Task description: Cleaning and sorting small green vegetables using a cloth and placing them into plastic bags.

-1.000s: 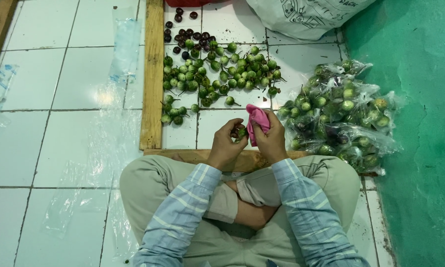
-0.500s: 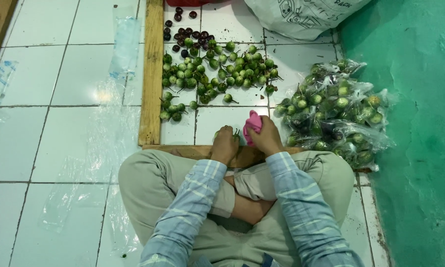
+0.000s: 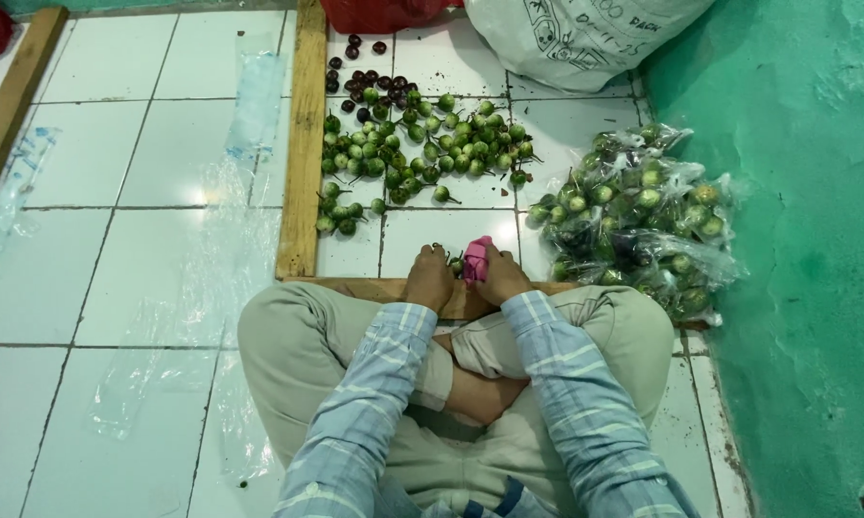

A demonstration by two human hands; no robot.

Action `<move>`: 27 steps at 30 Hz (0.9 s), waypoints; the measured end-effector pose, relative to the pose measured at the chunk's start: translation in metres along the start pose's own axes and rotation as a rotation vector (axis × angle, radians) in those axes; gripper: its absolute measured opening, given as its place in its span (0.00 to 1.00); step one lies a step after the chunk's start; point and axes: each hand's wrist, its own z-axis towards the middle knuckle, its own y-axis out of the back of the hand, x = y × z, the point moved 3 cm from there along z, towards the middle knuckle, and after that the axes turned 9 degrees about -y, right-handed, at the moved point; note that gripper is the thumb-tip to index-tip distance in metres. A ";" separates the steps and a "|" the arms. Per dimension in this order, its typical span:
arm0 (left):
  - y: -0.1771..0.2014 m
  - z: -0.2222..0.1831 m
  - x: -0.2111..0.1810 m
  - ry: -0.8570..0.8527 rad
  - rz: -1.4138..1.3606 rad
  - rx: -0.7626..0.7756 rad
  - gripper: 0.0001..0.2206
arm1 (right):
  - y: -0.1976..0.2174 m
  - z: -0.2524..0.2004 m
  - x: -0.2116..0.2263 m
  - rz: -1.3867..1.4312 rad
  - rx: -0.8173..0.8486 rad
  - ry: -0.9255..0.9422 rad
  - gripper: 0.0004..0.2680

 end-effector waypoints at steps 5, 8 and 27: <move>0.017 -0.015 -0.012 0.027 0.061 0.005 0.14 | -0.004 -0.006 -0.004 0.001 -0.030 0.003 0.27; 0.015 -0.024 -0.012 0.040 0.090 -0.022 0.16 | -0.021 0.013 -0.021 -0.040 -0.061 -0.014 0.27; 0.145 -0.136 -0.026 -0.194 0.093 -0.654 0.06 | -0.028 -0.110 0.114 0.389 -0.356 0.841 0.14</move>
